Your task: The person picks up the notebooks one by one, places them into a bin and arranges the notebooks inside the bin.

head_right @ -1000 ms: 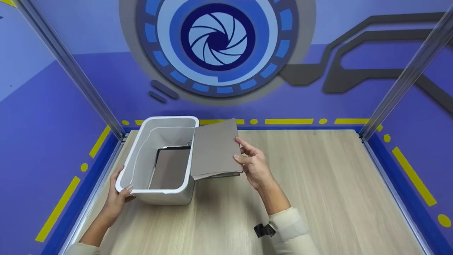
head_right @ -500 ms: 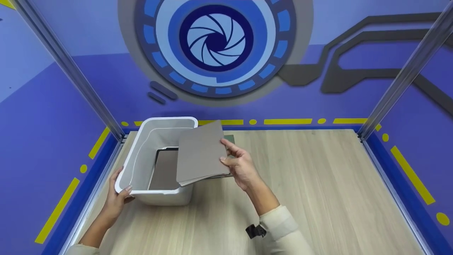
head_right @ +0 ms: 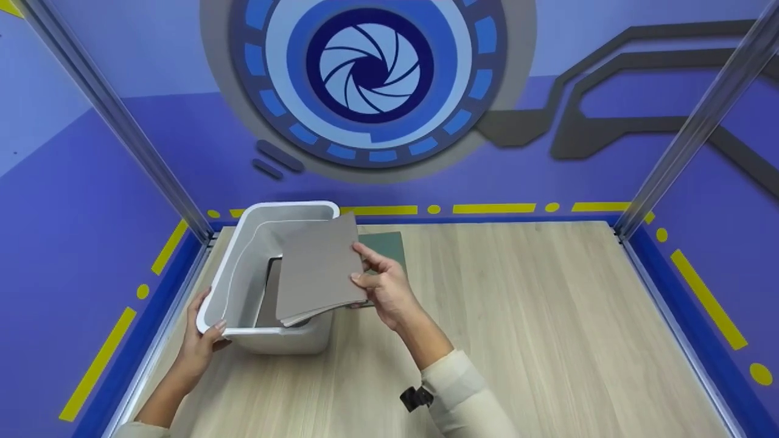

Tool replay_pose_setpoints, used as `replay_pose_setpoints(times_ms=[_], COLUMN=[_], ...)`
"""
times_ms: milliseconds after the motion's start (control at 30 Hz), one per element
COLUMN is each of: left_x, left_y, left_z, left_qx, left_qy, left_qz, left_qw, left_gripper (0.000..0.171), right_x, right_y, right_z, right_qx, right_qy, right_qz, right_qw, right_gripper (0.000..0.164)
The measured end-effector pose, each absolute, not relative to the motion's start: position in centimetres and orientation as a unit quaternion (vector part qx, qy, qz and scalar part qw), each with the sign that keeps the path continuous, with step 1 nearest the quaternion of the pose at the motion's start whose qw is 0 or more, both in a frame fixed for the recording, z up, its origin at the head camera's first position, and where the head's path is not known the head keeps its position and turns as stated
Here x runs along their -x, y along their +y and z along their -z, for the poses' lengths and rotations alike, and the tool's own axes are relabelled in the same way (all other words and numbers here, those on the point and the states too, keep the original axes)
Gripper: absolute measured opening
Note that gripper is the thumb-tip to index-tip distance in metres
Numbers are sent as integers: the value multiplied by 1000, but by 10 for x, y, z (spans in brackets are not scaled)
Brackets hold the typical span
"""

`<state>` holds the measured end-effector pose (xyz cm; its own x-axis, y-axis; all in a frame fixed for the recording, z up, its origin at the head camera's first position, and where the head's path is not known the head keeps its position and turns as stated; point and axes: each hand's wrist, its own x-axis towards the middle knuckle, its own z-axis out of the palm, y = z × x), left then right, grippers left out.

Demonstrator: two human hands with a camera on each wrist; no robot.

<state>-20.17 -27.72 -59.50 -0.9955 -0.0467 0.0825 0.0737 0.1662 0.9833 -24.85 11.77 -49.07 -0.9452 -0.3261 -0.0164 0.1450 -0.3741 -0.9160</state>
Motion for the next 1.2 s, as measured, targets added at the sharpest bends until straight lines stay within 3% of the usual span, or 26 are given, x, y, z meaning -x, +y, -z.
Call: replay_pose_setpoints(times_ms=[667,900,1200], left_x=[201,202,201], left_y=[-278,-277,-277], left_z=[598,598,596], left_qx=[7,10,8], left_qy=[-775,-778,-775], left_qz=[629,626,630], left_qw=[57,55,55], left_gripper=[79,80,79], right_x=[275,275,266], right_y=[32,10,25], right_z=[493,494,479], right_qx=[30,88,134], right_qy=[566,680,743], right_qz=[816,697,626], right_qw=[114,212,197], right_gripper=[69,71,55])
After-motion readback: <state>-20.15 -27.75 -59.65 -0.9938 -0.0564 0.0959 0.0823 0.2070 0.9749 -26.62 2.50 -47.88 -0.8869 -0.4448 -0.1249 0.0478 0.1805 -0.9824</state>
